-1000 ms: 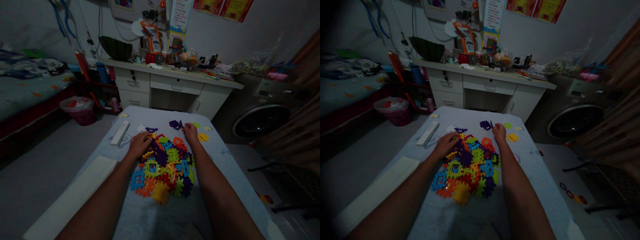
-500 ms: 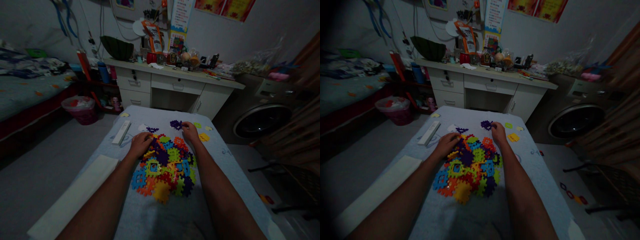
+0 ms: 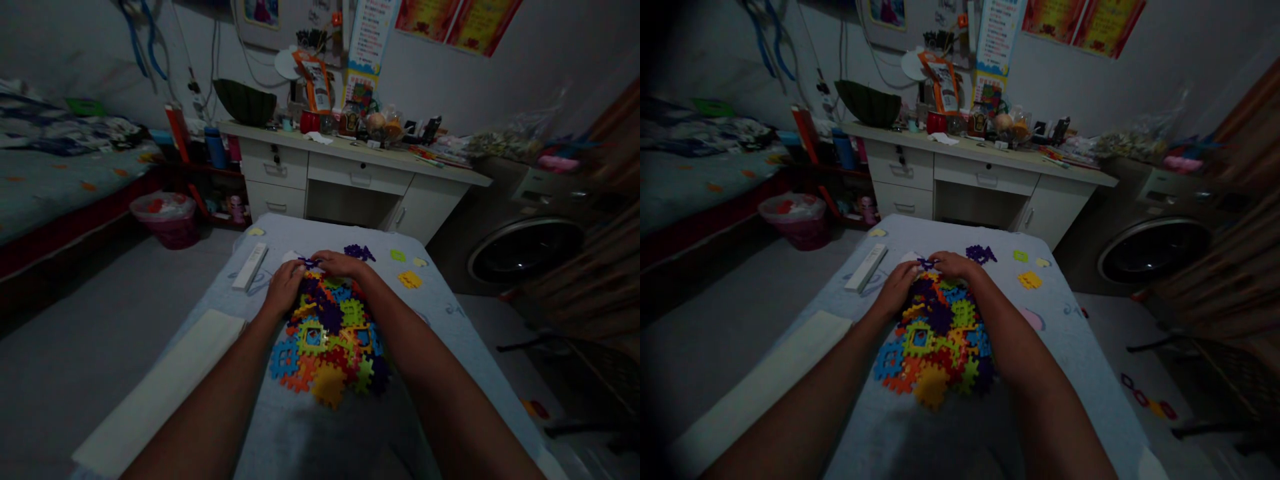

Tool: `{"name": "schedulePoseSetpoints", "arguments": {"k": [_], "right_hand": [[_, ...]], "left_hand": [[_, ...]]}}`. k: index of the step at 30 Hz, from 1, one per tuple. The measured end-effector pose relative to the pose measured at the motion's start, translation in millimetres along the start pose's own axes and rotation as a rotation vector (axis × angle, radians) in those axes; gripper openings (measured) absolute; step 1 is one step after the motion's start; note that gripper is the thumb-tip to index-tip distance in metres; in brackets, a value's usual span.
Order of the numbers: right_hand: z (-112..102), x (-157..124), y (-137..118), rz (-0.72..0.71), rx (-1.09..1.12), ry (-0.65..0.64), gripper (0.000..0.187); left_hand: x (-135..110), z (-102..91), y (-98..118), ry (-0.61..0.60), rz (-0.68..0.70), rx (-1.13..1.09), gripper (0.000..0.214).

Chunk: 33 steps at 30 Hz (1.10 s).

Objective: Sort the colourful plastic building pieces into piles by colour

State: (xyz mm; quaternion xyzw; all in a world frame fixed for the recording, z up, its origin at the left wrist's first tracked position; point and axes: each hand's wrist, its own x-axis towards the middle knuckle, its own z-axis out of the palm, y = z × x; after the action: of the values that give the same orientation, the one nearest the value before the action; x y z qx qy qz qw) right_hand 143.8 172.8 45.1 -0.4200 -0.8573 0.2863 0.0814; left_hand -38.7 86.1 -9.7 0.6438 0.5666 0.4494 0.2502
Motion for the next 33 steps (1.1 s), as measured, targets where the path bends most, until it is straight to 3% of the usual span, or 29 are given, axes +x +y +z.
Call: {"name": "schedulePoseSetpoints", "arguments": {"k": [6,14,24,27,29,33], "right_hand": [[15.1,3.6,-2.8,0.004,-0.093,0.036,0.037],[16.8,-20.8,-19.3,-0.063,0.043,0.049,0.034],[30.2,-32.8,-36.0,-0.119,0.217,-0.028,0.041],[17.2,-39.3,-22.8,-0.045,0.348,0.041,0.034],[1.7,-49.2,-5.6,0.016,0.408,0.158,0.026],[-21.6,-82.5,34.0,0.151,0.284,0.391,0.017]], "left_hand": [[0.3,0.9,0.0,0.014,-0.007,0.017,0.047],[-2.5,-3.9,9.9,-0.091,-0.068,-0.007,0.038],[-1.9,-4.7,6.2,-0.1,-0.113,-0.295,0.039],[-3.1,-6.8,8.9,-0.125,-0.101,-0.28,0.038],[-3.9,-7.5,10.0,-0.119,-0.108,-0.272,0.037],[-4.9,-6.8,10.1,-0.123,-0.103,-0.233,0.036]]}}
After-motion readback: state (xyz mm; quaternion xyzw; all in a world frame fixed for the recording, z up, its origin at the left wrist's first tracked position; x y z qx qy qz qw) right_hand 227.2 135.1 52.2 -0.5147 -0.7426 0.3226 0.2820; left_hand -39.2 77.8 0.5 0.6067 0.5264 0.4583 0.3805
